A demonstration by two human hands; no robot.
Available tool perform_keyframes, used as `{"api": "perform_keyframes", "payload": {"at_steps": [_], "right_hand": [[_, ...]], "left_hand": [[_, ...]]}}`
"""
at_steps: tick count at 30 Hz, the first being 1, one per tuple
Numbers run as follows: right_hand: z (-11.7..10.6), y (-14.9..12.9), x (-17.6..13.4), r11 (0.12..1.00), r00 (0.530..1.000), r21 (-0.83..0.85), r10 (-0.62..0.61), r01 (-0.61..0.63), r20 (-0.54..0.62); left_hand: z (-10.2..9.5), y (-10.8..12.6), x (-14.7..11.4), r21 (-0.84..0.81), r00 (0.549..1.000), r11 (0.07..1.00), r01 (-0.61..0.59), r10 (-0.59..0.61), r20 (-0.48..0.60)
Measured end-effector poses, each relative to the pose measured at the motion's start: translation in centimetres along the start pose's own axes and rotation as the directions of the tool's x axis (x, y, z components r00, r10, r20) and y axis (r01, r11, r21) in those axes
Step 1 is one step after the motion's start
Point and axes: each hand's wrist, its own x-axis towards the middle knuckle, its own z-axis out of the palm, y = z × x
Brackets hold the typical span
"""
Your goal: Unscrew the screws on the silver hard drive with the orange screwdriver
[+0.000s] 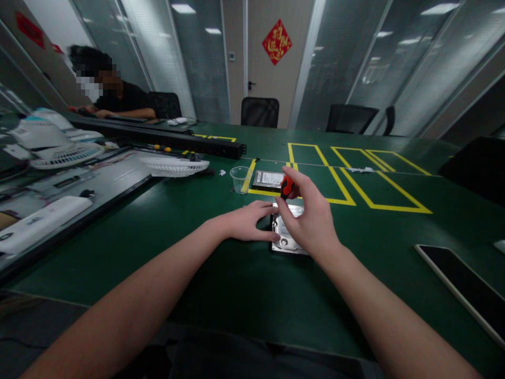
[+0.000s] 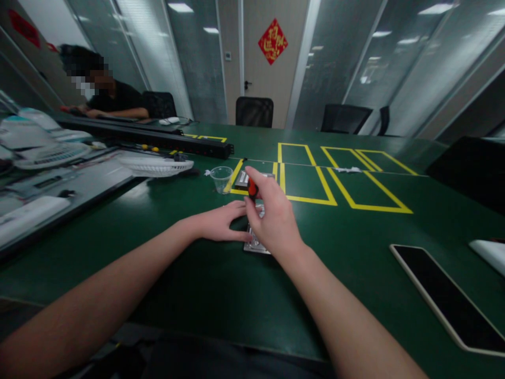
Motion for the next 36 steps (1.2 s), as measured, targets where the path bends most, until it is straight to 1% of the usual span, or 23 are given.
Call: {"api": "perform_keyframes", "payload": {"at_steps": [8,19,26,32,36], "right_hand": [[0.26,0.19,-0.02,0.994,0.995,0.053,-0.093,0.094,-0.025],[0.35,0.43,-0.27,0.996,0.999,0.073,-0.042,0.042,-0.009],[0.41,0.5,-0.59,0.996,0.999,0.08,0.031,-0.032,0.016],[0.04,0.23,-0.19,0.999,1.0,0.032,-0.026,0.026,-0.001],[-0.01,0.21,0.07,0.998,0.998,0.004,-0.058,0.058,-0.015]], "left_hand": [[0.25,-0.36,0.07,0.016,1.0,1.0,-0.022,0.022,-0.008],[0.07,-0.02,-0.04,-0.004,1.0,1.0,-0.009,0.008,-0.009],[0.21,-0.46,0.07,-0.003,1.0,1.0,-0.011,0.011,-0.009],[0.15,-0.14,0.03,0.008,1.0,1.0,-0.001,0.001,-0.011],[0.13,0.08,0.07,0.014,1.0,1.0,-0.018,0.018,-0.005]]}}
